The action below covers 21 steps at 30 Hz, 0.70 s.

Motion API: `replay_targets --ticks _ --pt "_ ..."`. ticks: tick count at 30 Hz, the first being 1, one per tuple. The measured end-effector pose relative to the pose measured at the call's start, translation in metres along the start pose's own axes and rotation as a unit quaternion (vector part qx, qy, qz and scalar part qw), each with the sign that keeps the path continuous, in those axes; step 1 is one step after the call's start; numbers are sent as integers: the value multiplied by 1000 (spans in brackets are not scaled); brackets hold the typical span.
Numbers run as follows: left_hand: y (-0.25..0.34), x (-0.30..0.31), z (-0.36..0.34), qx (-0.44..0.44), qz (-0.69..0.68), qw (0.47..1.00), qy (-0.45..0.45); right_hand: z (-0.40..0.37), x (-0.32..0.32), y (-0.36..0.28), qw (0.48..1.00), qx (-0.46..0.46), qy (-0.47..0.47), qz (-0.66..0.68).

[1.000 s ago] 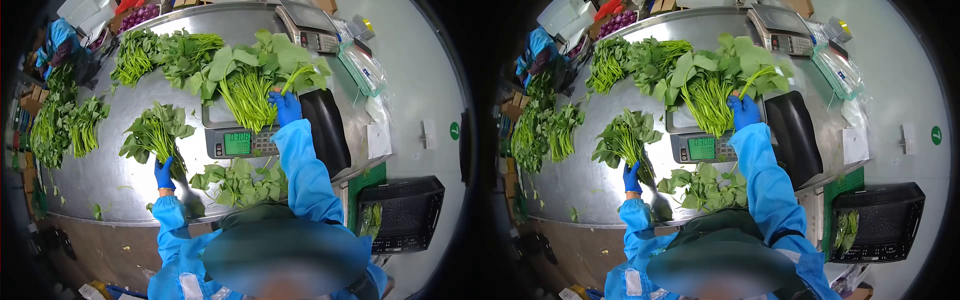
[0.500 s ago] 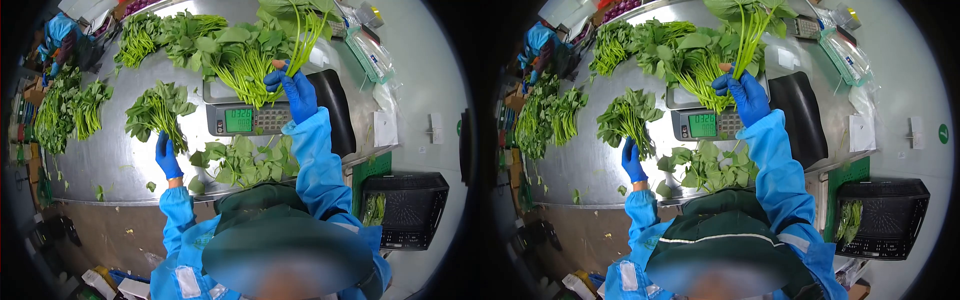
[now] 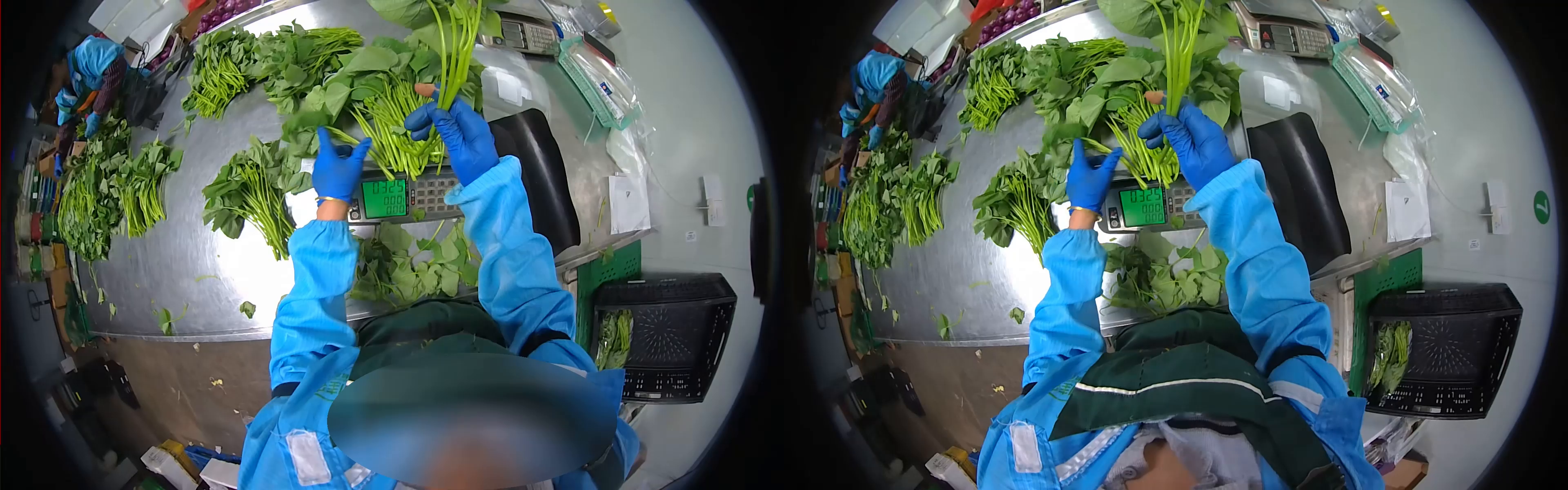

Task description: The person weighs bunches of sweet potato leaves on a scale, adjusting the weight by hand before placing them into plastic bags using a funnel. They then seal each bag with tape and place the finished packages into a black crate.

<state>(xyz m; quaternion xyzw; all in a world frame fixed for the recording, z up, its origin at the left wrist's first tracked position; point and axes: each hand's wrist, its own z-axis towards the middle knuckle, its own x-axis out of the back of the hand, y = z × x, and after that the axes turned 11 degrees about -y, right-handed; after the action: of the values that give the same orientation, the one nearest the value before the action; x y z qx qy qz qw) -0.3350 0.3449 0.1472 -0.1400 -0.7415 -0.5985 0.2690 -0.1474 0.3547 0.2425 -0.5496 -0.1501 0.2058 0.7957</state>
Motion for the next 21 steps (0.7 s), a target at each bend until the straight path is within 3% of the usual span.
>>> replay_targets --ticks 1,3,5,7,8,9,10,11,15,17,19,21 --pt "3 -7 2 -1 0 1000 1 0 1 7 1000 -9 1 13" --pt "3 -21 9 -32 174 983 47 2 12 28 997 -61 -1 47" --pt "-7 -27 18 -32 138 989 35 -1 27 66 990 -112 1 80" --pt "-15 -26 22 -13 -50 999 -16 -6 42 108 951 -301 34 -51" --pt "-18 -24 20 -44 -145 989 -5 -5 45 109 952 -299 36 -53" --pt "-38 -29 28 -69 -274 959 -6 -8 46 109 947 -278 73 -140" --pt "-33 -19 22 -62 -332 941 -12 -13 45 109 934 -257 109 -225" --pt "-26 -4 12 -55 -388 920 -18 -17 42 104 933 -260 108 -223" --pt "-36 42 -15 -95 -351 925 110 -29 46 87 942 -196 169 -213" --pt "-59 63 -31 -116 -359 918 121 -49 56 80 949 -175 183 -185" --pt "-79 85 -54 -77 -333 938 59 -74 76 74 932 -201 234 -193" --pt "-130 99 -72 37 -246 969 0 -119 121 100 856 -203 198 -433"
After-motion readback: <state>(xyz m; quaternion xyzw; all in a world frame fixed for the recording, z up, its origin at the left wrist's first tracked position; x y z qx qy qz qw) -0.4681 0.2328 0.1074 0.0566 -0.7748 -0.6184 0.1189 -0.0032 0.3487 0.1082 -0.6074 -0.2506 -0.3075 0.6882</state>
